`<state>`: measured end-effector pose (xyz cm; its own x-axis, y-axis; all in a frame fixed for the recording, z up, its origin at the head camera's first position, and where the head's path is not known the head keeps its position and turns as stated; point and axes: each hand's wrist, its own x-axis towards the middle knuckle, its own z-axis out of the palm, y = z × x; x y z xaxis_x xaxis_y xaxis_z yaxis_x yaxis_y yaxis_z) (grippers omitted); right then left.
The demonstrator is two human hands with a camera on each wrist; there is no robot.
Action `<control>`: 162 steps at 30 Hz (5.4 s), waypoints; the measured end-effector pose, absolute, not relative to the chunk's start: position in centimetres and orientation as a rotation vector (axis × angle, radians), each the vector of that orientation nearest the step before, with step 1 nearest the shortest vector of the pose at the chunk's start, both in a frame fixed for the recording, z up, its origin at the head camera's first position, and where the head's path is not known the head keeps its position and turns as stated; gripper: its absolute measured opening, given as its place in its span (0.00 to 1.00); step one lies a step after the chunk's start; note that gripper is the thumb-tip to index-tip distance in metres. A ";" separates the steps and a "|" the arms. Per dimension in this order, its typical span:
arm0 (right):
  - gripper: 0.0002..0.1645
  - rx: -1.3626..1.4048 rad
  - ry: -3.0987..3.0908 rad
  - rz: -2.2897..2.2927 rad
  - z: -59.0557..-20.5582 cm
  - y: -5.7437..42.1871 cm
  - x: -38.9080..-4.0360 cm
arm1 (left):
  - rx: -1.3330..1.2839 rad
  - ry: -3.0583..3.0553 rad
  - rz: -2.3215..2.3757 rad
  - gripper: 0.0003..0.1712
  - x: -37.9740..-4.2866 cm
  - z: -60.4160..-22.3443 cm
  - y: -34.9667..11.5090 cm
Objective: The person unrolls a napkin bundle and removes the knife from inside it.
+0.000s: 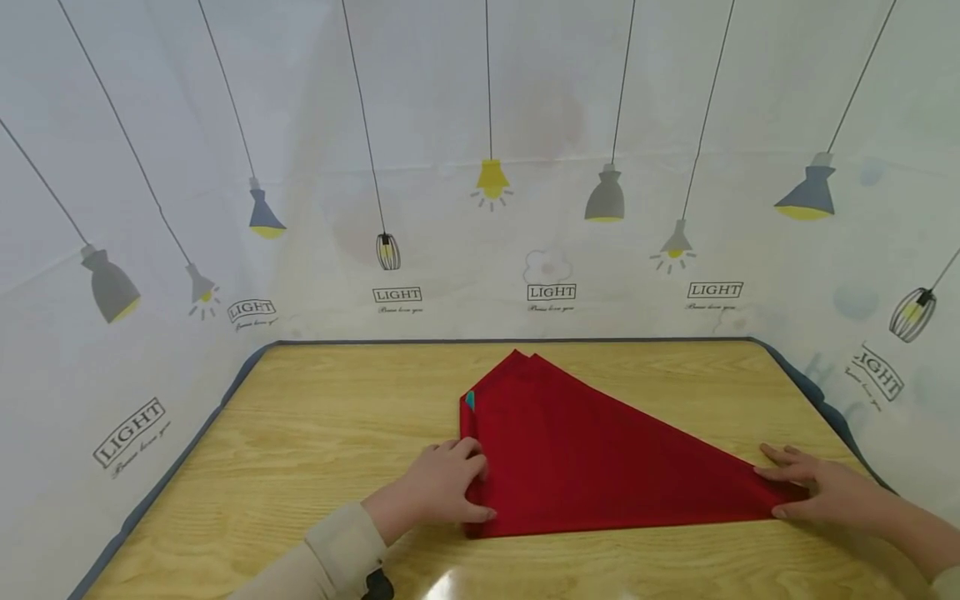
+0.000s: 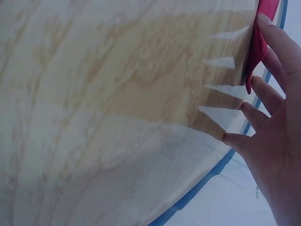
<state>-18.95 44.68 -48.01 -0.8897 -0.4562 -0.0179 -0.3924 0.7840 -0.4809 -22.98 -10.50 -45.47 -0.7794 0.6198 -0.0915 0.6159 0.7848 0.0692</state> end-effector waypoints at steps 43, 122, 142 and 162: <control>0.30 -0.706 2.854 -0.683 -48.1 44.6 -19.0 | 0.958 2.889 0.093 0.28 -22.5 -45.3 -13.6; 0.35 -0.527 2.792 -0.790 -48.3 44.2 -18.8 | 0.956 2.884 0.435 0.20 -21.2 -45.7 -17.9; 0.35 -0.512 2.810 -0.736 -48.1 43.9 -18.6 | 0.942 2.821 0.350 0.19 -22.8 -45.9 -19.9; 0.35 -0.469 2.817 -0.716 -47.4 42.6 -18.5 | 0.912 2.867 0.343 0.15 -24.5 -45.9 -21.7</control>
